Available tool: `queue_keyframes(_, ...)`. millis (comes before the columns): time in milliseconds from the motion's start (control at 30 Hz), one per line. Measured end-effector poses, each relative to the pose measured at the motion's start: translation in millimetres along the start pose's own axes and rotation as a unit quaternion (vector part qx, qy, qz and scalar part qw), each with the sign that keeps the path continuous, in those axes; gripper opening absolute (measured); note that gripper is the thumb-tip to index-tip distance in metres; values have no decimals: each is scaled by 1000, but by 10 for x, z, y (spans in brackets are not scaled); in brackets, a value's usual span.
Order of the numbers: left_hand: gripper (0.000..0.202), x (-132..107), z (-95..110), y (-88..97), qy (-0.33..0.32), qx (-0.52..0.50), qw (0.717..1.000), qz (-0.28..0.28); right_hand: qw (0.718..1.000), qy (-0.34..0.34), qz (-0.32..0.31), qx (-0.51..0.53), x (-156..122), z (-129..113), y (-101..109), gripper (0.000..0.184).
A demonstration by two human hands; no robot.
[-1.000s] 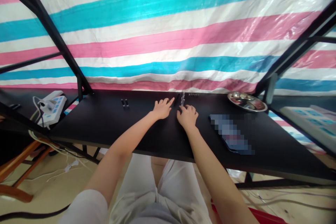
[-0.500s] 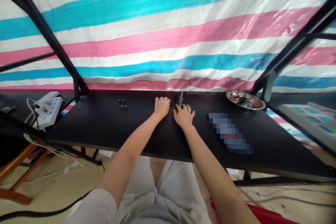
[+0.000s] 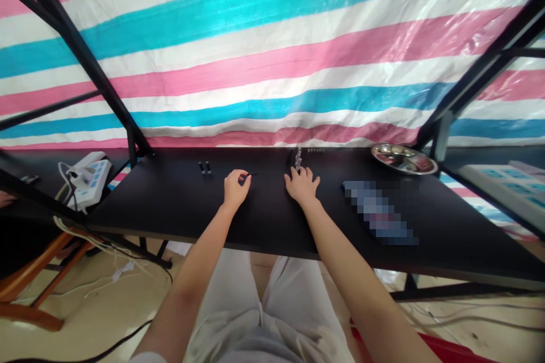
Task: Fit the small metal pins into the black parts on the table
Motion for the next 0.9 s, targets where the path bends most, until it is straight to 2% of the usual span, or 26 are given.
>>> queue_keyframes(233,9,-14,-92,13,30,-42,998,20,1000,21,17,0,-46,-28,-17,46)
queue_keyframes(333,10,-16,-115,13,36,-57,998,20,997,59,44,10,-108,-98,36,41)
queue_keyframes(467,11,-14,-140,6,62,-86,994,17,985,130,91,61,-180,-223,172,34)
queue_keyframes(600,16,-8,-223,-41,124,-163,979,-2,972,148,112,147,-195,-254,266,27)
queue_keyframes(700,20,-9,-269,-74,161,-219,962,-18,942,161,112,273,-191,-244,267,24)
queue_keyframes(800,22,-16,-272,-85,183,-236,954,-31,894,142,86,416,-167,-219,194,27)
queue_keyframes(900,21,-23,-252,-90,187,-240,951,-44,848,124,47,513,-141,-236,105,33)
Point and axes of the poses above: each hand's wrist, its own x-axis towards the middle knuckle, its own y-axis out of the back of the hand, z = x × y, the point moved 5 cm from there along x, towards the middle knuckle, and after that the axes turned 3 degrees about x, right-handed, at the moved point
